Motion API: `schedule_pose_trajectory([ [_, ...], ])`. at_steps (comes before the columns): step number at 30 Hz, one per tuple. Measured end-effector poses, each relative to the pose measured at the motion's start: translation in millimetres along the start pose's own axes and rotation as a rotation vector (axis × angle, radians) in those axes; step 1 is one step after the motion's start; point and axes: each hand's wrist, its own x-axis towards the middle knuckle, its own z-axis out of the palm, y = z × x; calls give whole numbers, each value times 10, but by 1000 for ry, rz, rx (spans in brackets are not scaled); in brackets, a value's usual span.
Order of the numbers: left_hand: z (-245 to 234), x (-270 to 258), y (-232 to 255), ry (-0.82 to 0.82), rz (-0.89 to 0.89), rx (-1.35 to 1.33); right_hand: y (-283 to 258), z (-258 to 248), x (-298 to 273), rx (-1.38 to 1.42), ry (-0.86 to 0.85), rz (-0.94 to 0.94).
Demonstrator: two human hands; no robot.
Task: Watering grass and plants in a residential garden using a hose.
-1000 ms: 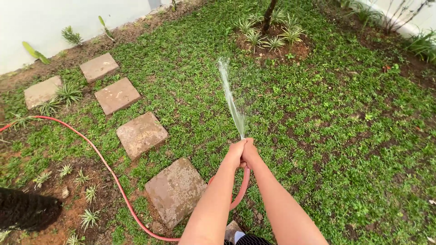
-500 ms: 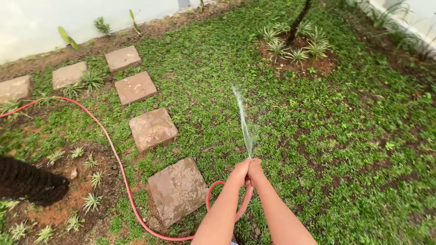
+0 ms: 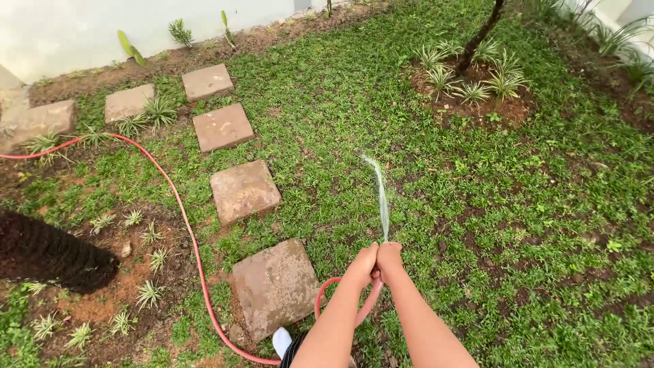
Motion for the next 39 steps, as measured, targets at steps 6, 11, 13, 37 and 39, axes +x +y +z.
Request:
schedule_pose_trajectory([
  [6,-100,201,357,-72,12,50,-188,250,196,42,150,36],
  [11,-133,-63,1001,-191,10,151,-289,527,448,221,294,80],
  [13,-214,35,1215,-256,30,187,-296,696,718,338,340,79],
  [37,-546,638,2822,-312,163,467,-1753,1475,1014,108,533,-359],
  [39,-499,661,2820,-313,116,455,-1778,1442,1000,119,557,-326],
])
